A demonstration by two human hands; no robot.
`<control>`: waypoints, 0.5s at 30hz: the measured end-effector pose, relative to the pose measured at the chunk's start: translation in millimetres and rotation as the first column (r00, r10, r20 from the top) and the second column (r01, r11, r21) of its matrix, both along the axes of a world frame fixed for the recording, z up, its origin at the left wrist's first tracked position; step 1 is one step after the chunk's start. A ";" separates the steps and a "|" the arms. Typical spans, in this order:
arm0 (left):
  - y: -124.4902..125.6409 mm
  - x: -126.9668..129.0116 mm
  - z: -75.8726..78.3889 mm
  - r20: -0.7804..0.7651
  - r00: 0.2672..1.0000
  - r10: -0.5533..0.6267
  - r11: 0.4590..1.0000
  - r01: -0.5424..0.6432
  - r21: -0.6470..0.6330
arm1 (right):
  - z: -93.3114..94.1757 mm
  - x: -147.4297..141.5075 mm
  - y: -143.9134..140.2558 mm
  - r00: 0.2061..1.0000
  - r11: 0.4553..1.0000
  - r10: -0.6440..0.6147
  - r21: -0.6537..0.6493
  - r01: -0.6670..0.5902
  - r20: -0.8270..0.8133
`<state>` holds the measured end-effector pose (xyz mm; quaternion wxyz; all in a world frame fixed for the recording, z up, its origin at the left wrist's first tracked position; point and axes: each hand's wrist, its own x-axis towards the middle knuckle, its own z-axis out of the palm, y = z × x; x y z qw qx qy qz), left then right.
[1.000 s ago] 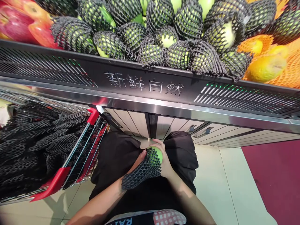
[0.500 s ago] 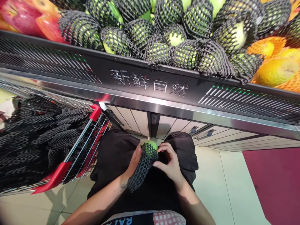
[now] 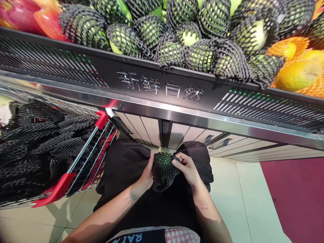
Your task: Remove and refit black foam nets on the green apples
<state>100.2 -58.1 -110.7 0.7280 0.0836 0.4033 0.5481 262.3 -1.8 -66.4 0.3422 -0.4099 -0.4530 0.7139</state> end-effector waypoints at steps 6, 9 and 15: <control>-6.7 1.3 -9.1 -0.275 0.940 -0.203 0.978 0.178 -0.112 | -6.5 -24.4 17.1 0.976 0.977 -0.214 0.016 0.215 -0.036; -2.2 -3.1 -8.7 -0.297 0.949 -0.103 0.987 0.060 -0.150 | -40.7 -35.5 29.2 0.985 0.982 -0.154 -0.119 0.144 -0.079; 14.9 -14.7 -27.1 -0.455 0.890 -0.001 0.987 -0.072 -0.142 | -109.5 -47.5 15.9 0.974 0.963 -0.059 -0.270 -0.003 -0.220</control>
